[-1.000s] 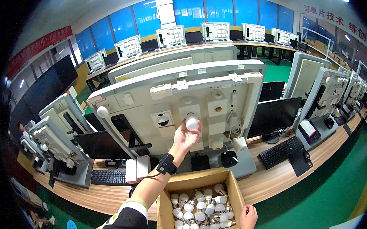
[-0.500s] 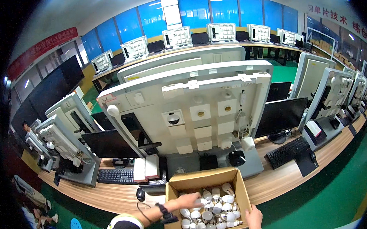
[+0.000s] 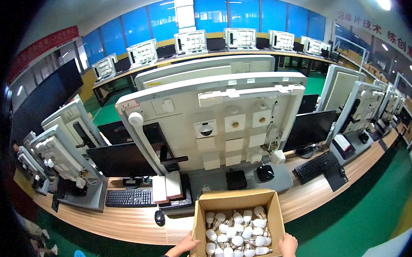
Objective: The person carries a box of light bulbs, selects individual bulbs, and screws them into sockets on vertical testing panels by hand one at a time.
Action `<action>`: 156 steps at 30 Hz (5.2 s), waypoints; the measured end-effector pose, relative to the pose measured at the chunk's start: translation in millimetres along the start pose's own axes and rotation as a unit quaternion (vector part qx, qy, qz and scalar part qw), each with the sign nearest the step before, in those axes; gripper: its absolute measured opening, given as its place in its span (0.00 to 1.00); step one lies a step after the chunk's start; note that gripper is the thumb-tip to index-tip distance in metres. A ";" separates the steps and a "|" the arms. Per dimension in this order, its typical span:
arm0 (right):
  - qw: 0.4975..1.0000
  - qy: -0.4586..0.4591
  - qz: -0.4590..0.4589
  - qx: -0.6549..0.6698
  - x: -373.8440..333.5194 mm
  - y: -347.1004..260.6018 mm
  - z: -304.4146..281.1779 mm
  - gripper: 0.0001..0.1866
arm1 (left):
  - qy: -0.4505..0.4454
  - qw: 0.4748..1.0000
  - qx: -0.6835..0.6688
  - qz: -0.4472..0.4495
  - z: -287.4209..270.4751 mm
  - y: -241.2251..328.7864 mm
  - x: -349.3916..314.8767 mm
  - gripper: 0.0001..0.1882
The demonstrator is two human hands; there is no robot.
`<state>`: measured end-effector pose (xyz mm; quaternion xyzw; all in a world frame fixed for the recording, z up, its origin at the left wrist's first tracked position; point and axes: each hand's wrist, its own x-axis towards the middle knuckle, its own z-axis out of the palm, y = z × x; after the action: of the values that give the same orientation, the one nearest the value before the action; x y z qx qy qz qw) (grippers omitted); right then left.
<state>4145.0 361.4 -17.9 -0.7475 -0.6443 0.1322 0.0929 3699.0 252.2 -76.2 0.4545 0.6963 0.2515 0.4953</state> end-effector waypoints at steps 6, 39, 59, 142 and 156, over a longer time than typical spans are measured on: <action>0.990 0.054 0.126 0.013 -139.1 -19.7 7.4 0.14 | -0.091 0.976 0.179 0.083 -50.1 9.0 9.3 0.30; 0.862 0.084 0.414 0.281 -826.3 -286.5 246.4 0.19 | -0.194 0.871 0.362 0.271 -280.6 -252.9 -311.6 0.31; 0.799 0.197 0.470 0.320 -1023.1 -495.6 408.0 0.18 | -0.240 0.831 0.363 0.347 -435.1 -450.6 -378.8 0.33; 0.954 0.035 0.231 -0.189 -1094.9 -912.7 188.3 0.20 | -0.312 0.924 0.066 0.210 -880.1 -637.2 -518.3 0.21; 0.956 0.118 0.266 -0.035 -1100.2 -933.6 179.0 0.14 | -0.267 0.916 0.173 0.247 -916.9 -570.0 -544.1 0.30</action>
<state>3063.4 -588.6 186.8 -0.9051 -0.4104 0.0408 0.1037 2690.6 -398.5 69.4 0.7405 0.4367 0.1112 0.4986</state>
